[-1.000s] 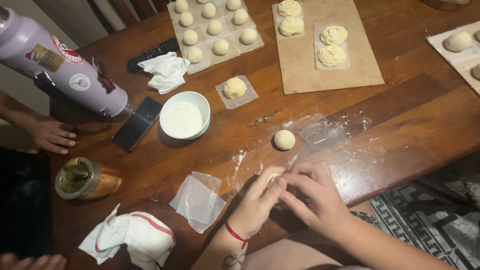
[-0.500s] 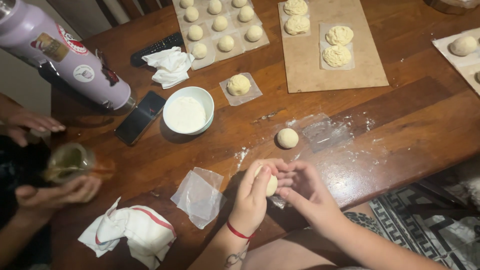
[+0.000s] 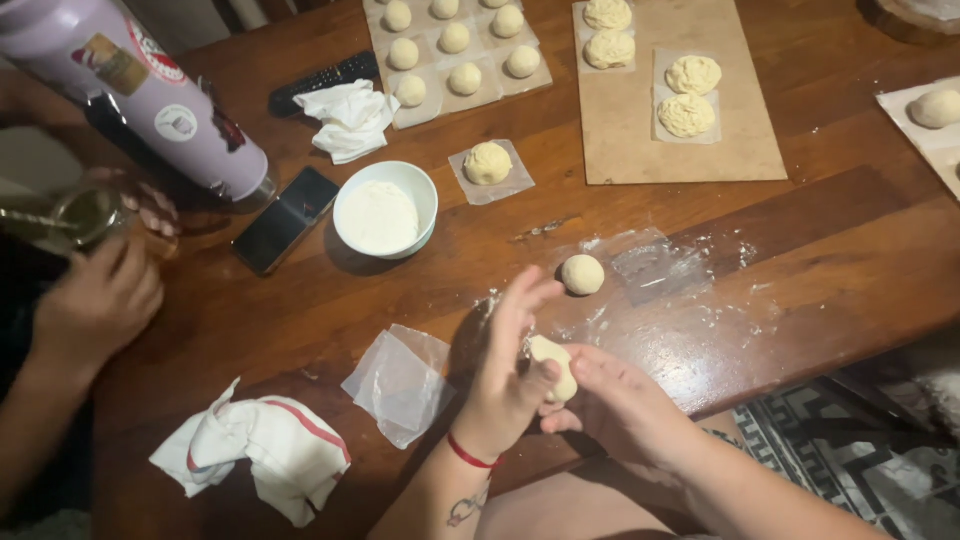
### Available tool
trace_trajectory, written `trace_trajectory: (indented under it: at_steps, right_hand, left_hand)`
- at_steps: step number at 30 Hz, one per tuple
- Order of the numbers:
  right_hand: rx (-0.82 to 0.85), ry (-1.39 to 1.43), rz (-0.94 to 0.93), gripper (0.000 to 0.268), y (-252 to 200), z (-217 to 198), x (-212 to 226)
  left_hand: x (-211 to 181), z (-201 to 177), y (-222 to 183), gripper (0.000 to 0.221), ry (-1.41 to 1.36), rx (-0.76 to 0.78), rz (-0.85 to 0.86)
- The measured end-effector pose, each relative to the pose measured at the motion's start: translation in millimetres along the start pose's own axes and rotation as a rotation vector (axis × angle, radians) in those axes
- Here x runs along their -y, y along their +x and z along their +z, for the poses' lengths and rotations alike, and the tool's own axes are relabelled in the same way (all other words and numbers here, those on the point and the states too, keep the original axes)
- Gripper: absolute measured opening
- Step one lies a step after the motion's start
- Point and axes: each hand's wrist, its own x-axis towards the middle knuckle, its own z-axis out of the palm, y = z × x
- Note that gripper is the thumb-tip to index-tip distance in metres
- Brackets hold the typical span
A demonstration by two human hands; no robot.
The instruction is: Shaping small portions of dough into balls and placing them on parchment paper
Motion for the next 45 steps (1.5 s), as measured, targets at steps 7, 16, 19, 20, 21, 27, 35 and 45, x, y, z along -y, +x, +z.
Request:
trace_trajectory:
  at_steps: [7, 16, 19, 20, 21, 27, 35, 45]
  right_hand:
    - [-0.060, -0.001, 0.011, 0.044, -2, 2, -4]
    - [-0.148, -0.450, -0.372, 0.052, -43, -48, 27]
    - [-0.381, -0.978, -0.416, 0.047, -61, -55, 40]
    - [-0.324, -1.254, -0.551, 0.043, -62, -56, 40]
    - [-0.256, -1.529, -0.684, 0.039, -63, -57, 41]
    - [0.144, -1.787, -0.791, 0.050, -50, -24, 5]
    - [0.072, -1.882, -0.972, 0.047, -12, -42, 35]
    - [0.292, -1.954, -0.745, 0.051, -14, -4, -6]
  left_hand:
    - [-2, 6, 3, 0.043, 0.071, 0.037, 0.187]
    - [7, -2, -3, 0.101, 0.009, -0.054, 0.163]
    - [7, -3, -4, 0.101, -0.055, -0.223, 0.062]
    - [5, -3, -5, 0.096, -0.071, -0.238, 0.033]
    - [3, -3, -6, 0.091, -0.088, -0.253, 0.005]
    - [9, -2, -5, 0.085, -0.085, -0.245, 0.042]
    - [22, -6, -3, 0.077, -0.089, -0.225, 0.078]
    - [11, -1, -6, 0.073, -0.116, -0.199, 0.043]
